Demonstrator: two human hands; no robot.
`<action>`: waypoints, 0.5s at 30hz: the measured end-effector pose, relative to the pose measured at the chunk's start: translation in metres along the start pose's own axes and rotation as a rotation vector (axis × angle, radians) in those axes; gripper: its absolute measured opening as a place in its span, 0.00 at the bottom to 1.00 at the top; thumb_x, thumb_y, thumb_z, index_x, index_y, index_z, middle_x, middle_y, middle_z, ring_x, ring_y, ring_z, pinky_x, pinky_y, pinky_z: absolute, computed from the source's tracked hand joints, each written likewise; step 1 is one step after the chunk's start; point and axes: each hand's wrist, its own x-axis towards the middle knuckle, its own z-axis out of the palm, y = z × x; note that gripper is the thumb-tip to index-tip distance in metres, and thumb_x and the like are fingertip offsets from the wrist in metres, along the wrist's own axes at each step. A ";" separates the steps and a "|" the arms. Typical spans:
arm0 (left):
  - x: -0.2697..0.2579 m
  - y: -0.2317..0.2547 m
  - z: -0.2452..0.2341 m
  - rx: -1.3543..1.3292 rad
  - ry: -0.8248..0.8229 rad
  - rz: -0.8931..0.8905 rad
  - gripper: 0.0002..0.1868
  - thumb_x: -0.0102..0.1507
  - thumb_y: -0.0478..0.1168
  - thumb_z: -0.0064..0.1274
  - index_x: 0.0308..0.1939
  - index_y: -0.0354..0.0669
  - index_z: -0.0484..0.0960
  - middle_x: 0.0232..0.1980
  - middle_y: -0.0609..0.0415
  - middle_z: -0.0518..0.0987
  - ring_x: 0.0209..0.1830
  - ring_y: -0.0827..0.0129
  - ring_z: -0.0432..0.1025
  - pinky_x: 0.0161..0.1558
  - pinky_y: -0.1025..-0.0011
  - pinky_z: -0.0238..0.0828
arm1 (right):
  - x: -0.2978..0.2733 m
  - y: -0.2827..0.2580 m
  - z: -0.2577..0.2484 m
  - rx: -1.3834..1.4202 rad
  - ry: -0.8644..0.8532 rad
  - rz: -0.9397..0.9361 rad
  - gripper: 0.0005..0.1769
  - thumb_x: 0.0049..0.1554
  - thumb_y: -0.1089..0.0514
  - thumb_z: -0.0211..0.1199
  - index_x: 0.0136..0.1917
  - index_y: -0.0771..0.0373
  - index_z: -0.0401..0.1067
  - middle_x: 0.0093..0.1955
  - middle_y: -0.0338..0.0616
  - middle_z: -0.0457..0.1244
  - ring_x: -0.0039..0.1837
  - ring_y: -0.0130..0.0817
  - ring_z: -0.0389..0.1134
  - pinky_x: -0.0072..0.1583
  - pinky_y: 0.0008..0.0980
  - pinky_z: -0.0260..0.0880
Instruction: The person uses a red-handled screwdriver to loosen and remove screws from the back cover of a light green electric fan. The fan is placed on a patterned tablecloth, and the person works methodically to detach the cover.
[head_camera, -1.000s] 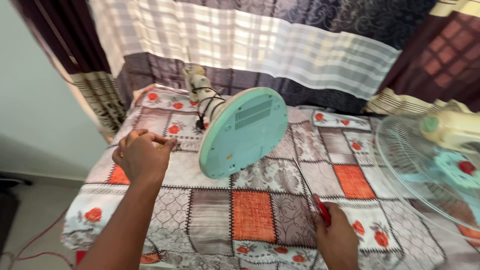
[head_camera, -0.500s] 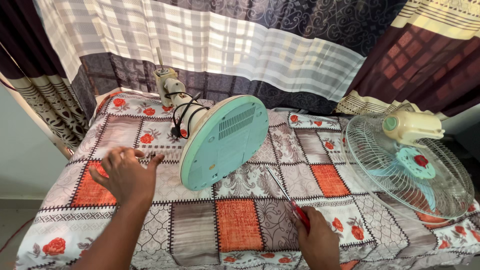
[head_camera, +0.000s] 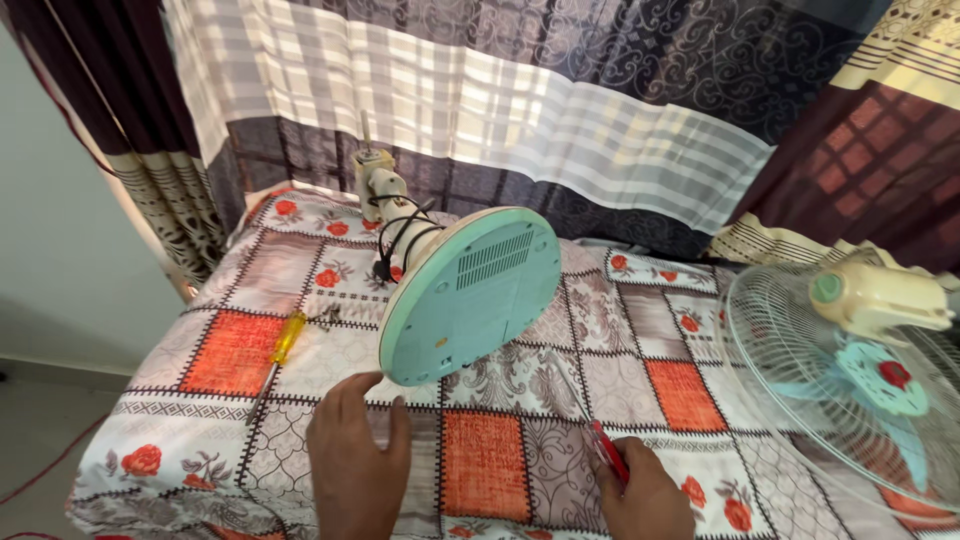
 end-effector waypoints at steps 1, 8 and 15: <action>0.002 0.010 0.000 -0.026 0.025 0.029 0.21 0.61 0.44 0.57 0.56 0.41 0.75 0.58 0.46 0.75 0.65 0.56 0.66 0.65 0.53 0.58 | 0.005 0.001 0.000 0.011 -0.038 0.036 0.19 0.56 0.44 0.67 0.56 0.52 0.72 0.50 0.43 0.72 0.52 0.44 0.76 0.55 0.42 0.75; 0.041 0.097 0.009 0.059 0.268 0.444 0.20 0.61 0.41 0.60 0.56 0.43 0.77 0.65 0.48 0.71 0.70 0.55 0.61 0.71 0.53 0.54 | 0.039 0.014 -0.011 0.534 -0.166 -0.110 0.18 0.58 0.50 0.63 0.58 0.59 0.66 0.41 0.48 0.71 0.42 0.37 0.76 0.46 0.37 0.75; 0.106 0.170 0.052 0.396 0.194 0.675 0.28 0.53 0.43 0.67 0.56 0.43 0.79 0.71 0.48 0.67 0.77 0.53 0.53 0.77 0.46 0.40 | 0.059 -0.022 -0.078 0.841 -0.518 -0.126 0.19 0.64 0.48 0.53 0.64 0.59 0.63 0.33 0.41 0.57 0.29 0.30 0.59 0.32 0.35 0.64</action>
